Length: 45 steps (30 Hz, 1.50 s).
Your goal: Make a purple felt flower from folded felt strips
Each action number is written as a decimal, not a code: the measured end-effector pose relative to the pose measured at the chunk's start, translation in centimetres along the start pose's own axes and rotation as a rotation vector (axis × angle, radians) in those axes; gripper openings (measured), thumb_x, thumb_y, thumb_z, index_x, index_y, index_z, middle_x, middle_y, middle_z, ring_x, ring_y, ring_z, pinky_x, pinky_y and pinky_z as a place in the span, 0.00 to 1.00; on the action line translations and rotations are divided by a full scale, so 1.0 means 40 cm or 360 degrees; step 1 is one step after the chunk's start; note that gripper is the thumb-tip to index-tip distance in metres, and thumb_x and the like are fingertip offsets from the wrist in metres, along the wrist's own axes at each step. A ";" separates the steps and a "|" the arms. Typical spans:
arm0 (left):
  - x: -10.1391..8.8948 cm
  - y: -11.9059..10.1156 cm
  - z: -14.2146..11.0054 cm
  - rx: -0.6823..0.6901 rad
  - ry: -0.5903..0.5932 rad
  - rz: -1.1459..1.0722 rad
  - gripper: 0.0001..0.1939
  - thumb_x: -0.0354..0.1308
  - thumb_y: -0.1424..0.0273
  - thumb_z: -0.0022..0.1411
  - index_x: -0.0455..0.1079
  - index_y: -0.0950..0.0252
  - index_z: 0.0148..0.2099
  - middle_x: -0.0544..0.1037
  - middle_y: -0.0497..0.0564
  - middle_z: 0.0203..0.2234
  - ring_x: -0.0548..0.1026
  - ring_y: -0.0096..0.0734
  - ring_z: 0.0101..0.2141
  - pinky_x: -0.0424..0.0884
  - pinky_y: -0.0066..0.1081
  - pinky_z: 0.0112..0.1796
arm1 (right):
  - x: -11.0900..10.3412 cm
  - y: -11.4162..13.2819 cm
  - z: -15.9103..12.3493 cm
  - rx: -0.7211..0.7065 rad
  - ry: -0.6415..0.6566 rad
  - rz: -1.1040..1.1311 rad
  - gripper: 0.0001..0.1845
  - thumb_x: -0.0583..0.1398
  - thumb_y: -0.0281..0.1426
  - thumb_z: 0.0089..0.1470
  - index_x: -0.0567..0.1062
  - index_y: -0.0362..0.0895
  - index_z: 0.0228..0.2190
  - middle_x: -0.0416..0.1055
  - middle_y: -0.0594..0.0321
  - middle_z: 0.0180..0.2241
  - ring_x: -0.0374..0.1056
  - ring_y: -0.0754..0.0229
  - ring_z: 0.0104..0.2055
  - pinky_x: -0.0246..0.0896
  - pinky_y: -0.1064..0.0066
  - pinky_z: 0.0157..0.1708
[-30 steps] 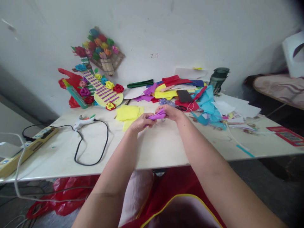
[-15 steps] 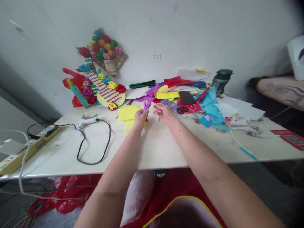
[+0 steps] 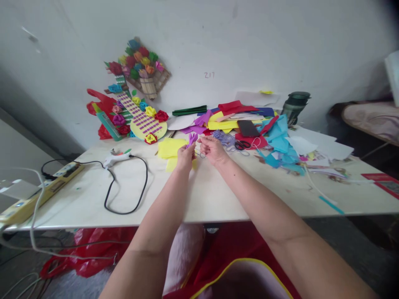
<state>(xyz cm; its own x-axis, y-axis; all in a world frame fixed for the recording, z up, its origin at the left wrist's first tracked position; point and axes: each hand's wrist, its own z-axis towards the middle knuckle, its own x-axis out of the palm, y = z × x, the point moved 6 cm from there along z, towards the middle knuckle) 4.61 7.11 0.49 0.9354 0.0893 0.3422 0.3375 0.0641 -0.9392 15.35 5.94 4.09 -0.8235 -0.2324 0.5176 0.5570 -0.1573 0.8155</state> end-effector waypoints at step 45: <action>0.017 0.021 -0.012 -0.0766 0.0255 -0.0642 0.09 0.48 0.77 0.61 0.60 0.68 0.27 0.56 0.41 0.13 0.52 0.13 0.12 0.49 0.14 0.12 | 0.026 -0.002 -0.019 -0.0301 0.0215 -0.2317 0.13 0.57 0.22 0.44 0.77 0.41 0.33 0.76 0.59 0.31 0.66 0.60 0.30 0.55 0.72 0.31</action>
<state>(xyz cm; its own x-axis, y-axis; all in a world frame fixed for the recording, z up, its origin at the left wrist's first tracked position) 5.59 6.77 -0.08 0.7167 -0.0006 0.6974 0.6407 -0.3945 -0.6588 14.52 4.98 4.37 -0.6473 0.1528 -0.7468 -0.7202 -0.4434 0.5336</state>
